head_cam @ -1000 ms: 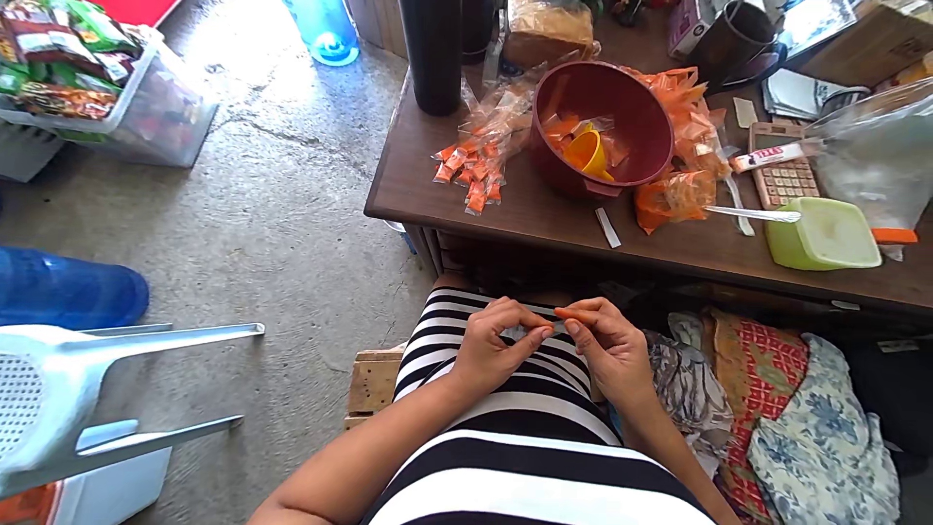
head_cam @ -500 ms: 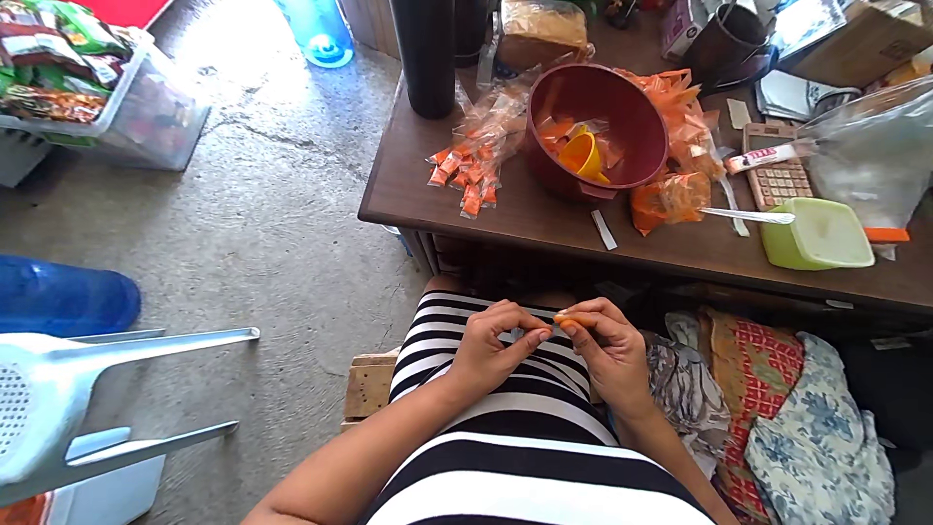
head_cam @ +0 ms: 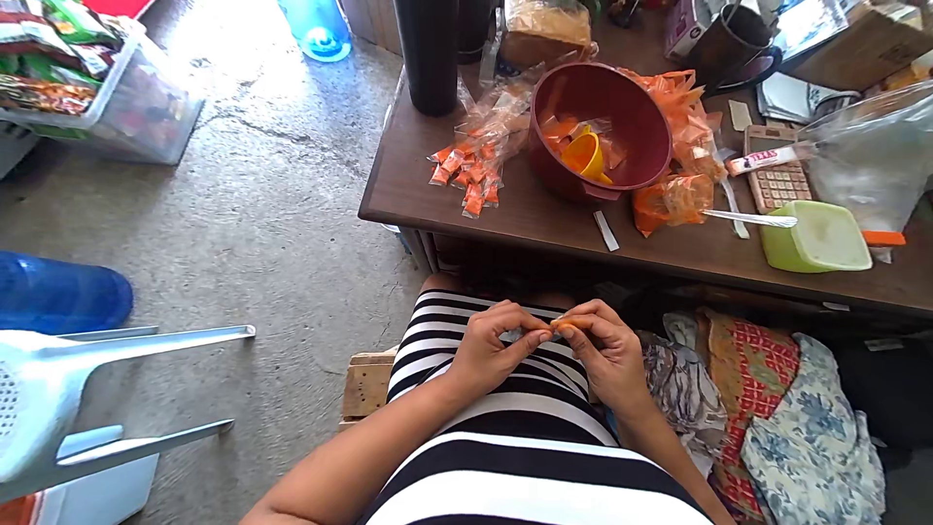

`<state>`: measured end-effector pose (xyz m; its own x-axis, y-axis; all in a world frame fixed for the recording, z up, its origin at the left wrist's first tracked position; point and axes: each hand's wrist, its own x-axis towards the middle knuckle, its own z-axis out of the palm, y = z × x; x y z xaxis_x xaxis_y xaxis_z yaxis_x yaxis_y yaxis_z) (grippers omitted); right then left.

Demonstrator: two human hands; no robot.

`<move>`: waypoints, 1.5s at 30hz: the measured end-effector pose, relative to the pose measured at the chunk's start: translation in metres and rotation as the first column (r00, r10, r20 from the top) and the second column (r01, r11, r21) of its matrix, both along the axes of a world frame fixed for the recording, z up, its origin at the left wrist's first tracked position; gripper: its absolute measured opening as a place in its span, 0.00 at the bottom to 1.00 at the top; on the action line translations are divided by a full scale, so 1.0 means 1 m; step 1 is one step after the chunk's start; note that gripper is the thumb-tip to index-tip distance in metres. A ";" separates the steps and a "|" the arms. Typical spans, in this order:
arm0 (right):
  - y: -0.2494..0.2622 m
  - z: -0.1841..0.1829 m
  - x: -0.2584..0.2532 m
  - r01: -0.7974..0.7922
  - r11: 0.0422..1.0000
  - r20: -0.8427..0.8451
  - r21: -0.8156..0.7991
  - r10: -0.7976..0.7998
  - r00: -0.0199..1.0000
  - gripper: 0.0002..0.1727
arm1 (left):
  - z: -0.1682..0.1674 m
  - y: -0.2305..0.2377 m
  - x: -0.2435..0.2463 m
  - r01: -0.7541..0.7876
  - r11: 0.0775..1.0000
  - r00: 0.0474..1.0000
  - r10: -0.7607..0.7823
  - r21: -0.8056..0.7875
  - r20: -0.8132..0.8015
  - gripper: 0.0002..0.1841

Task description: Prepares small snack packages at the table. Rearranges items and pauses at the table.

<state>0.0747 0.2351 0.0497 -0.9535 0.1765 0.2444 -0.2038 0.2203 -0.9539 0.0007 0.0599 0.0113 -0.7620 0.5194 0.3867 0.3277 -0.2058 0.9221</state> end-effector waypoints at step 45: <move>0.000 0.000 0.009 -0.039 0.998 -0.007 -0.047 0.039 0.999 0.11 | 0.003 -0.003 0.009 0.011 1.000 1.000 -0.011 0.003 0.017 0.09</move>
<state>0.0837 0.2348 0.0495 -0.9585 0.1505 0.2422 -0.2168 0.1670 -0.9618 0.0097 0.0570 0.0141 -0.7627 0.5272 0.3747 0.3092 -0.2118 0.9271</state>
